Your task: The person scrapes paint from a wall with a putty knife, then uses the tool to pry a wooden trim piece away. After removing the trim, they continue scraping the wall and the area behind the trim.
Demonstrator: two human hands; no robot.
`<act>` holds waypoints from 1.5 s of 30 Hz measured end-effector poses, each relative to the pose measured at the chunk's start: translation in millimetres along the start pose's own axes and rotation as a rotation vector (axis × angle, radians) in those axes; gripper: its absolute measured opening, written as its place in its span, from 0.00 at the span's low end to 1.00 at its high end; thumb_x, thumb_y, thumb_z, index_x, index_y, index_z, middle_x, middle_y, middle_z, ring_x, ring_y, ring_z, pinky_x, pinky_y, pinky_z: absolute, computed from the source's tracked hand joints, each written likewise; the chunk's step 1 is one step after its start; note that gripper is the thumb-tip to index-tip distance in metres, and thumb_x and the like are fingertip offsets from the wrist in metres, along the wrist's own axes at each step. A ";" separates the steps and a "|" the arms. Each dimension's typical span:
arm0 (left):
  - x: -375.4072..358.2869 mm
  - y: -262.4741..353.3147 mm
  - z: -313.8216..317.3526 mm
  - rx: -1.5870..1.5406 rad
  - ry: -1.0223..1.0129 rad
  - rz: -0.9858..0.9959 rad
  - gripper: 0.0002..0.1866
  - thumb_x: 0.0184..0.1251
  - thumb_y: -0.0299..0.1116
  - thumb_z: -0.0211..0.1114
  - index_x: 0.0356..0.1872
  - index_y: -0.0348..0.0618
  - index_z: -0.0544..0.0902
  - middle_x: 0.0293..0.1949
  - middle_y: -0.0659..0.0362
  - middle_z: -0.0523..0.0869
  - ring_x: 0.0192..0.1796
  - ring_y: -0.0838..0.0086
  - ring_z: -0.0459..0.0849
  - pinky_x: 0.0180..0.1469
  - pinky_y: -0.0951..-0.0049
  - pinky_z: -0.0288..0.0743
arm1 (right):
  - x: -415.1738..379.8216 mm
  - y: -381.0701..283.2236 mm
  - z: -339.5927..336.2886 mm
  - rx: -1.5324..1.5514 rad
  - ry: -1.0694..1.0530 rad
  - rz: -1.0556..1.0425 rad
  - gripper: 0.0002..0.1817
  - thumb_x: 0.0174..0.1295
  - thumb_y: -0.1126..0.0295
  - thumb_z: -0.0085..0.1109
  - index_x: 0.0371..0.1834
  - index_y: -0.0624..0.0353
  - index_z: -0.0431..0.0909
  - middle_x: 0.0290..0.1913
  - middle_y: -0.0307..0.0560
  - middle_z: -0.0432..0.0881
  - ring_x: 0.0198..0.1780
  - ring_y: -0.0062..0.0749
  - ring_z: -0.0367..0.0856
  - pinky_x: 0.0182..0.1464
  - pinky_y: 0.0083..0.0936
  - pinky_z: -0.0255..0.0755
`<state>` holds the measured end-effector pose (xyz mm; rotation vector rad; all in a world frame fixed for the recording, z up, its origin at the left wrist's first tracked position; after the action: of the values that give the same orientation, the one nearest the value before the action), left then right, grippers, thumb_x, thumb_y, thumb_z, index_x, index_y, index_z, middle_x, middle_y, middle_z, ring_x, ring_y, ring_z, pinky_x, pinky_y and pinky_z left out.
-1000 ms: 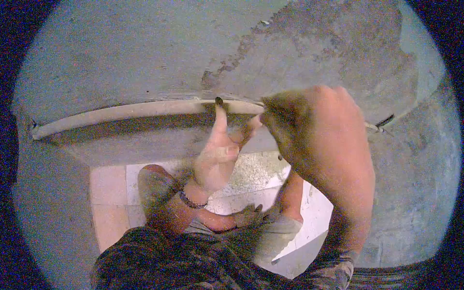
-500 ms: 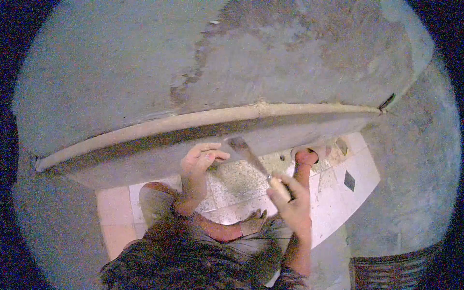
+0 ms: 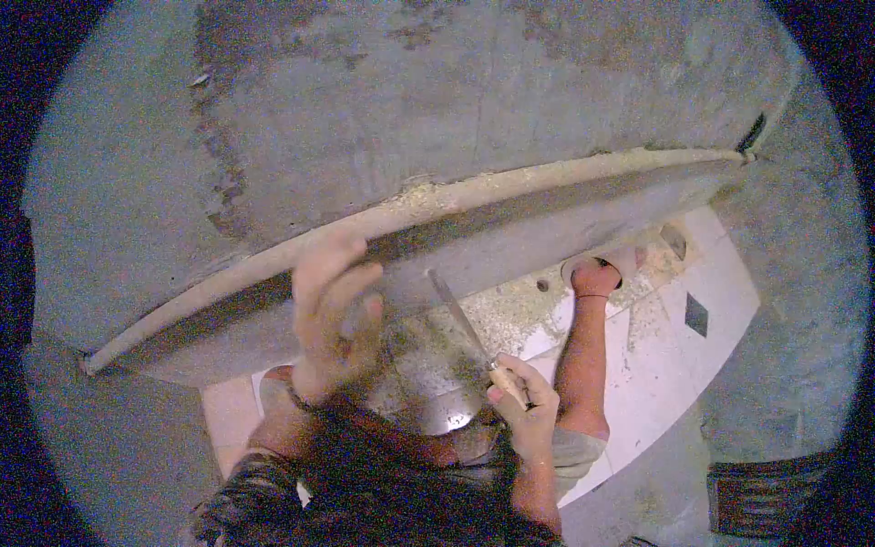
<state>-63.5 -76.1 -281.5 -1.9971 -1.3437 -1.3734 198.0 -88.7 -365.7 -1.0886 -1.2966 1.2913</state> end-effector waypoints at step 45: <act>82.4 95.1 146.5 -1.587 0.093 -0.771 0.37 0.56 0.23 0.66 0.68 0.31 0.62 0.66 0.43 0.69 0.69 0.48 0.67 0.71 0.63 0.59 | 141.4 -277.9 32.5 -1.306 0.050 -0.631 0.14 0.51 0.68 0.62 0.34 0.69 0.85 0.28 0.55 0.85 0.30 0.34 0.84 0.38 0.28 0.75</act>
<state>99.0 25.5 -257.9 -1.9655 -0.9704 -3.6233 158.0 36.7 -81.1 -1.3066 -2.2558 -0.1927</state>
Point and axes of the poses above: each hand's wrist, its own x-axis towards the middle knuckle, its own z-axis out of the palm, y = z × x, the point moved 1 cm from there along x, towards the middle knuckle
